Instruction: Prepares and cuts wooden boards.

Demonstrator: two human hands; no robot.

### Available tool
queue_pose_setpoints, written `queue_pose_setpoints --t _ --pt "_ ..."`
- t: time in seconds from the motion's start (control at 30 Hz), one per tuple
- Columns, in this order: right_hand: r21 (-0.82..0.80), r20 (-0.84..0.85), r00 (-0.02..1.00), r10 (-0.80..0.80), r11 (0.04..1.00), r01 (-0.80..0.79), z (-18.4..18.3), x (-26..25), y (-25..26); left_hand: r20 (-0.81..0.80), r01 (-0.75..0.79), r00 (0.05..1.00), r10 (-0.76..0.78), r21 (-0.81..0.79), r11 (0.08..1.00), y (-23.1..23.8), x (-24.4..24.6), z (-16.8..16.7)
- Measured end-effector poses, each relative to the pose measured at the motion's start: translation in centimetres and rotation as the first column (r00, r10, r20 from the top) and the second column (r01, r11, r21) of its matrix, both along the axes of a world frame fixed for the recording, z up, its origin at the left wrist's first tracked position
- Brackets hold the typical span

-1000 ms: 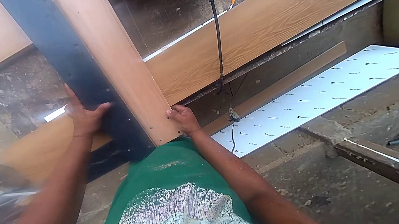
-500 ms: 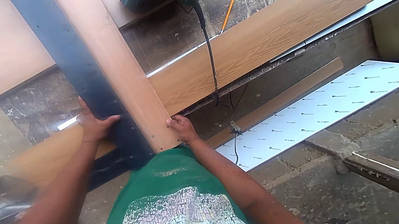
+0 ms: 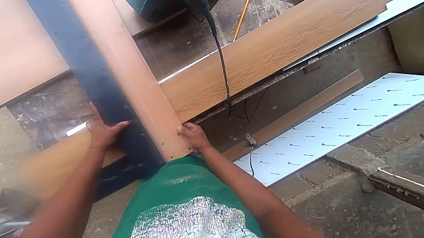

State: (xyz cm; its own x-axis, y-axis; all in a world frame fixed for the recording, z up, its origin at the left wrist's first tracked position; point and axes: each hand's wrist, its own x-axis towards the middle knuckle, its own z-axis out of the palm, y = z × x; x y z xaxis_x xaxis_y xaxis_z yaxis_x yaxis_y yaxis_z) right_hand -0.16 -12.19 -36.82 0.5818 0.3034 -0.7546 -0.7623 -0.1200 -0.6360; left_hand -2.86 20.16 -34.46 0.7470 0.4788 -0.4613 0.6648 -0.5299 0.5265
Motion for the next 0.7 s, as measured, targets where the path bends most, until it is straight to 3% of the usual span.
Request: queue_pose_setpoints --t 0.37,0.7 --pt "-0.014 0.007 1.000 0.001 1.000 -0.001 0.15 -0.02 0.26 0.075 0.012 0.997 -0.010 -0.025 1.000 0.32 -0.13 -0.12" --pt "-0.019 0.023 0.999 0.037 0.999 -0.037 0.71 -0.12 0.06 0.038 0.041 0.998 -0.041 -0.010 0.999 -0.40 -0.13 0.35"
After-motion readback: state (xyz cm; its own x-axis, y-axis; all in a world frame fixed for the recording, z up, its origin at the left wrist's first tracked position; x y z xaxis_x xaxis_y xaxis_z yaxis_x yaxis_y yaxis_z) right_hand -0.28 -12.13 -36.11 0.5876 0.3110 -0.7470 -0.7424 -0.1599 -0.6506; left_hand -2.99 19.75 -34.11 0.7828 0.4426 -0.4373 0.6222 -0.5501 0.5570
